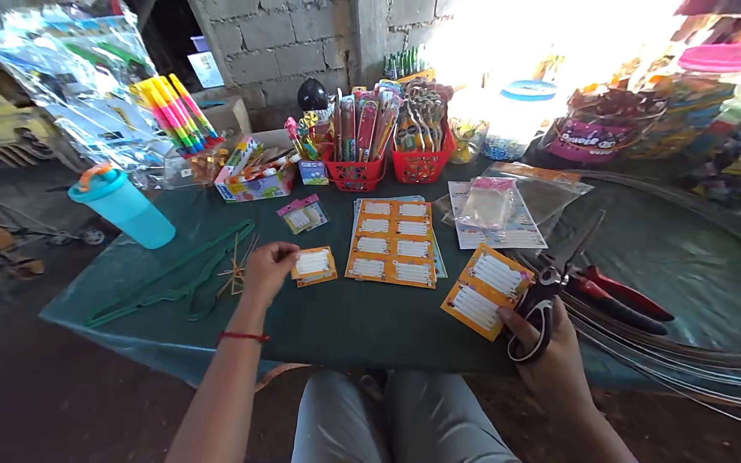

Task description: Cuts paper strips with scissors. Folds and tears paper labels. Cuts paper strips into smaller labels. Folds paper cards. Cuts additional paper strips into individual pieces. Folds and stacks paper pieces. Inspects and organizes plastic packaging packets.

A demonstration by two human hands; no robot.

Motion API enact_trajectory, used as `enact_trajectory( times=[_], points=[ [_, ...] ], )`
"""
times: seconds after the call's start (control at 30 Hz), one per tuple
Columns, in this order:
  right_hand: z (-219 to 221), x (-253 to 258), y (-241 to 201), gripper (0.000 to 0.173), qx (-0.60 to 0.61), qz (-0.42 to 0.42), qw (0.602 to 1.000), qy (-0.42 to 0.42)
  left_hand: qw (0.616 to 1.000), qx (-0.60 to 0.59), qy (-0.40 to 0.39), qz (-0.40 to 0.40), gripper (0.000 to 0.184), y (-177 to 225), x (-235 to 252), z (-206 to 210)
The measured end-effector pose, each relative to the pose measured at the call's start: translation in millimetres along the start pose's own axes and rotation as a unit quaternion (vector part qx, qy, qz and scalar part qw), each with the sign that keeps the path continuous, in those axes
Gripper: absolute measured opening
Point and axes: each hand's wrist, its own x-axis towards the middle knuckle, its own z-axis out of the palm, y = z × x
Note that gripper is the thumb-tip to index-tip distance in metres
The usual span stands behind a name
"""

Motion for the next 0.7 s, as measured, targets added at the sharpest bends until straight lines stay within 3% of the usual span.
enact_trajectory(
  times=[0.13,0.2,0.27,0.37,0.43,0.5,0.57,0.7],
  points=[
    [-0.3,-1.3,-2.5,0.062,-0.008,0.004,1.000,-0.008,0.979,0.200,-0.031,0.012,0.025,2.0,-2.7,13.0],
    [-0.2,-0.8,-4.8,0.062,-0.016,0.009,1.000,-0.018,0.974,0.216,-0.004,0.073,0.038,6.9,-8.4,16.2],
    [0.1,2.6,-9.6,0.064,-0.044,0.030,0.997,-0.058,0.979,0.150,-0.004,0.137,0.047,17.8,-16.5,26.8],
    [9.3,12.7,-28.5,0.061,-0.121,0.082,0.971,-0.188,0.972,-0.056,-0.185,0.132,0.055,47.9,-45.8,51.9],
    [22.2,21.9,-46.0,0.057,-0.185,0.088,0.932,-0.300,0.923,-0.138,-0.344,0.104,0.048,63.2,-66.4,67.5],
    [37.1,30.2,-58.3,0.054,-0.219,0.050,0.893,-0.390,0.881,-0.196,-0.423,0.081,0.037,68.0,-82.5,79.9],
    [49.7,35.4,-62.0,0.050,-0.208,-0.001,0.887,-0.413,0.872,-0.271,-0.405,0.050,0.038,66.9,-95.6,91.6],
    [55.9,33.9,-59.7,0.045,-0.169,-0.067,0.948,-0.261,0.879,-0.443,-0.174,-0.009,0.033,76.6,-111.2,108.8]
  ],
)
